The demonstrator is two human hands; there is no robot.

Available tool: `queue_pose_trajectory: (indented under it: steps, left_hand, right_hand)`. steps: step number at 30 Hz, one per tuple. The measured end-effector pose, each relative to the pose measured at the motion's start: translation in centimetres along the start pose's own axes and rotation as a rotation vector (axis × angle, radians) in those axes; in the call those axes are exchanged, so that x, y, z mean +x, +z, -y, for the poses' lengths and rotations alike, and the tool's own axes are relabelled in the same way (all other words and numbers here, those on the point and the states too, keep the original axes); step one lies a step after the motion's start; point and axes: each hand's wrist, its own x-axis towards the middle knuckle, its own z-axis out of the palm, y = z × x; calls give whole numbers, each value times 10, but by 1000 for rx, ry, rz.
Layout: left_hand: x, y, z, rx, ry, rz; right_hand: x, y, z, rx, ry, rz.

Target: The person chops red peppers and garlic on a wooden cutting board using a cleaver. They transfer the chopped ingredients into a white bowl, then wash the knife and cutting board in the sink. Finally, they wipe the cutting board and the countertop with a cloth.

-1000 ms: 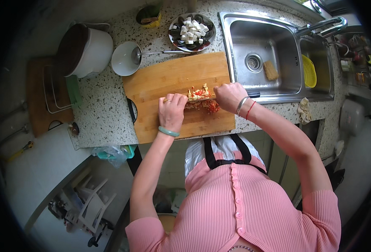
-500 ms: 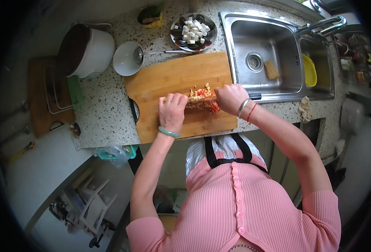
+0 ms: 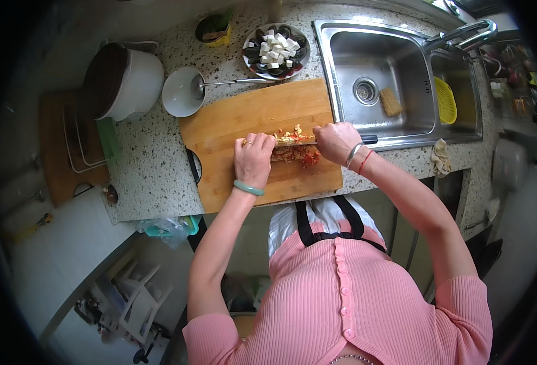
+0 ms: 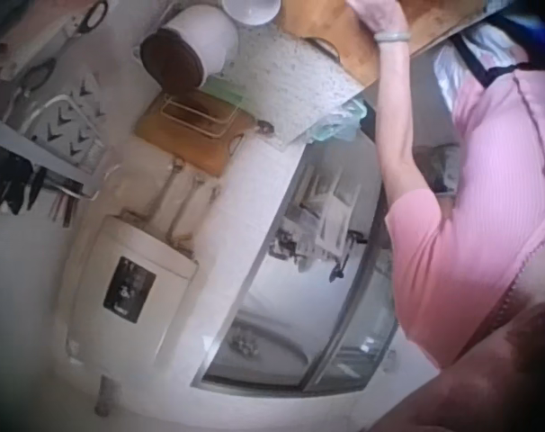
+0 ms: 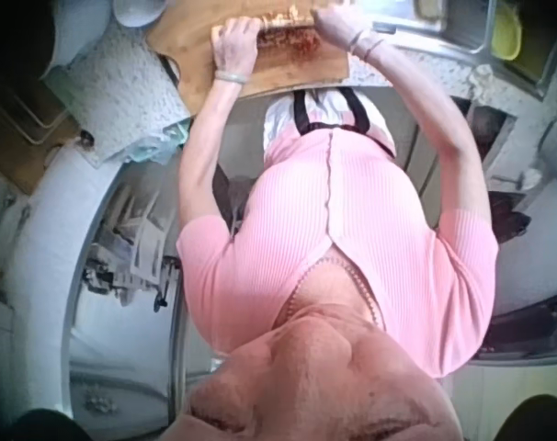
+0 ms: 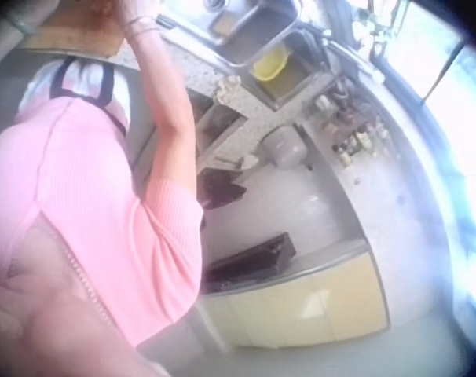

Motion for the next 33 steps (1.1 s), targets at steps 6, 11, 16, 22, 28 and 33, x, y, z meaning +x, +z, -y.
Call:
queue_pose_trajectory:
  steps: [6, 11, 16, 22, 28, 33]
  left_hand:
    - [36, 2, 18, -24, 127, -10]
    - [44, 12, 23, -203, 176, -88]
    - [33, 9, 8, -33, 126, -66]
    - [23, -10, 14, -10, 92, 115]
    - [6, 5, 4, 63, 95, 31]
    - [8, 4, 14, -15, 99, 37]
  right_hand:
    - [12, -28, -3, 80, 126, 66]
    - [15, -8, -9, 81, 125, 20]
    - [4, 1, -5, 89, 157, -52]
    - [-2, -17, 11, 104, 126, 37]
    - [-8, 13, 11, 92, 132, -18]
    - [-2, 2, 7, 67, 61, -5]
